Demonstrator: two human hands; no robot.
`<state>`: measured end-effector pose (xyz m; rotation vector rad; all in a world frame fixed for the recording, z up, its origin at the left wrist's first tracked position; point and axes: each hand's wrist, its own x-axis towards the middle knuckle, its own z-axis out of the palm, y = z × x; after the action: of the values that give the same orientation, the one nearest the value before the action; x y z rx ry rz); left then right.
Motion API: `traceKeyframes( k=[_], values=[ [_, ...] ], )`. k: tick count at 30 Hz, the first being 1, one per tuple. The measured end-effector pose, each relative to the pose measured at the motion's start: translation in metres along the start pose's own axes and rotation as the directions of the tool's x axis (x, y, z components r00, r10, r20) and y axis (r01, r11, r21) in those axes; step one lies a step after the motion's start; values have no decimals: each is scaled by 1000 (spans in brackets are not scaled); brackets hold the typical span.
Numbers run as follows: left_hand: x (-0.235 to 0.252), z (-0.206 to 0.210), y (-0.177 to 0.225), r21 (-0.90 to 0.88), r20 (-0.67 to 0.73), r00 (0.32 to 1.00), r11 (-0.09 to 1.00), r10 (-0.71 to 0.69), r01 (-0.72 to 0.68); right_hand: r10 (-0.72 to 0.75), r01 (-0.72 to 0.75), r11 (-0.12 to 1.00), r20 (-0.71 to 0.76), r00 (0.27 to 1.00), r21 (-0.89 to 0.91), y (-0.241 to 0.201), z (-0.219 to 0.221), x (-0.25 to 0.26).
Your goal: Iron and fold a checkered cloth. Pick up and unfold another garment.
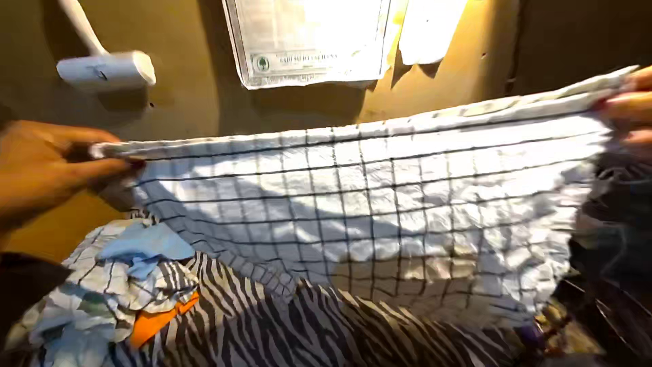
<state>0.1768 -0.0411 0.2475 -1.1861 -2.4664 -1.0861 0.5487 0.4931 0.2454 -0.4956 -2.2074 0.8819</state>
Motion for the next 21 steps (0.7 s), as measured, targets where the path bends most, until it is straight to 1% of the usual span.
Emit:
traceKeyframes(
  k=[1, 2, 3, 5, 7, 9, 10, 12, 14, 16, 17, 18, 19, 20, 21],
  values=[
    [5, 22, 6, 33, 0, 999, 999, -43, 43, 32, -33, 996, -9, 999, -82, 6, 21, 2],
    [12, 45, 4, 53, 14, 998, 997, -65, 64, 48, -48, 985, -5, 999, -165, 20, 40, 6],
    [19, 68, -1, 52, 51, 992, 992, -116, 113, 108, -101, 971, 16, 994, -218, 31, 61, 9],
    [39, 120, -35, 65, 115, 985, 991, -127, 120, 254, -230, 934, 54, 966, -271, 66, 100, 17],
    [54, 171, -74, 97, 112, 988, 991, -107, 97, 364, -335, 905, 67, 929, -262, 114, 136, 30],
    [58, 213, -102, 85, 87, 984, 985, -155, 148, 372, -340, 904, 84, 924, -260, 148, 169, 38],
    [57, 228, -113, 69, 99, 974, 978, -202, 196, 358, -313, 906, 119, 926, -285, 158, 181, 36],
    [46, 248, -128, 78, 150, 945, 957, -290, 281, 330, -246, 901, 197, 923, -358, 163, 193, 19],
    [4, 260, -132, 139, 245, 901, 933, -358, 332, 339, -207, 878, 257, 905, -431, 161, 193, -24],
    [-61, 268, -121, 195, 355, 814, 888, -459, 416, 459, -263, 816, 303, 835, -514, 161, 189, -88],
    [-93, 272, -113, 183, 401, 765, 862, -505, 473, 508, -300, 790, 299, 808, -534, 162, 190, -123],
    [-124, 278, -106, 145, 426, 729, 836, -536, 530, 554, -353, 771, 284, 783, -531, 163, 194, -156],
    [-152, 284, -99, 84, 434, 717, 817, -545, 570, 582, -407, 761, 255, 772, -505, 163, 201, -188],
    [-172, 288, -93, 21, 451, 707, 799, -544, 601, 590, -448, 764, 222, 776, -464, 160, 208, -214],
    [-186, 288, -87, -35, 474, 698, 781, -537, 624, 573, -456, 775, 182, 799, -437, 156, 215, -233]
  ],
)
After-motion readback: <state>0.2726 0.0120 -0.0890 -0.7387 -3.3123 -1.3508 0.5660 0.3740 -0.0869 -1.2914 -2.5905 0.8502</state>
